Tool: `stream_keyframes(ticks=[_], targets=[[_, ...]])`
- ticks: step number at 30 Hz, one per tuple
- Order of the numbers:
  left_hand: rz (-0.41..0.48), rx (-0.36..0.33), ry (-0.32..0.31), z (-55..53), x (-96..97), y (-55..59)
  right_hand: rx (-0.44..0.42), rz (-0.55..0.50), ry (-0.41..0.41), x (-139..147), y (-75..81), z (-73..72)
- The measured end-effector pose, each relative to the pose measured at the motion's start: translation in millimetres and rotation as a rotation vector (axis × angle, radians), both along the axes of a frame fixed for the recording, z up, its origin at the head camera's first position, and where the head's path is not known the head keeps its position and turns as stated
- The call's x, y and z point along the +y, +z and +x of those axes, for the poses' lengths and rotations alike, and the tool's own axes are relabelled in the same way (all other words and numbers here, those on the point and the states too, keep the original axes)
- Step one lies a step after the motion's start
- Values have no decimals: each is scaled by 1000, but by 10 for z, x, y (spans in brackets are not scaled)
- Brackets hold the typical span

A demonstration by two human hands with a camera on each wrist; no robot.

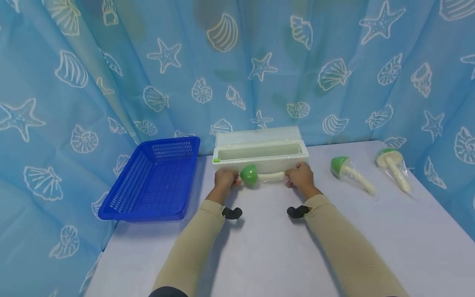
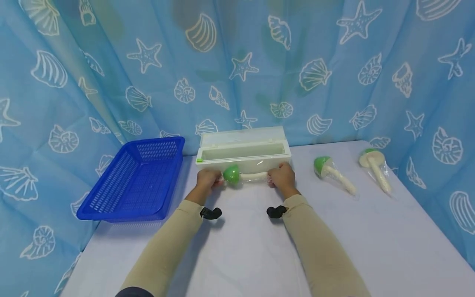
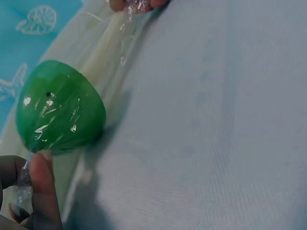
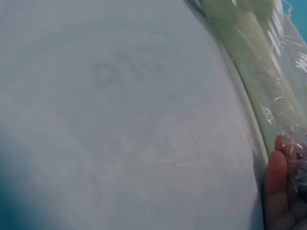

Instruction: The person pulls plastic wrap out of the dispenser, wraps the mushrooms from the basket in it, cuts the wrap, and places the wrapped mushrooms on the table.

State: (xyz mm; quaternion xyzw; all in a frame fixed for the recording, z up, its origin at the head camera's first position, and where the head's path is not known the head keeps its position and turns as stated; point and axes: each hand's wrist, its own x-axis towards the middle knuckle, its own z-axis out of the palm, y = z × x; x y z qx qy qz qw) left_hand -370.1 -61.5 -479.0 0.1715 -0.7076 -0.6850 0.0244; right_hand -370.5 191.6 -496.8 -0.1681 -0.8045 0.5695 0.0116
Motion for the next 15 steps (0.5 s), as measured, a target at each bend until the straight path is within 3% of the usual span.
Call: stream_keyframes(ticks=[3,5,9,12,15], targets=[[0,-29,6,-7,-20,-45,-51,-34,-7,-7,-40,-26],[42,-49,-28,-14,-51,-68,-64,-96,9,13,-49,-39],[144,-114,-180,-44,-160,-94,-100,-266,108,135,-29,-38],[205,-158,-316,-65,-253,-94,-131,-358,233,241,7,-11],[275,-176,-401,-55,-327,-99,-147,-424,360,292,45,35]])
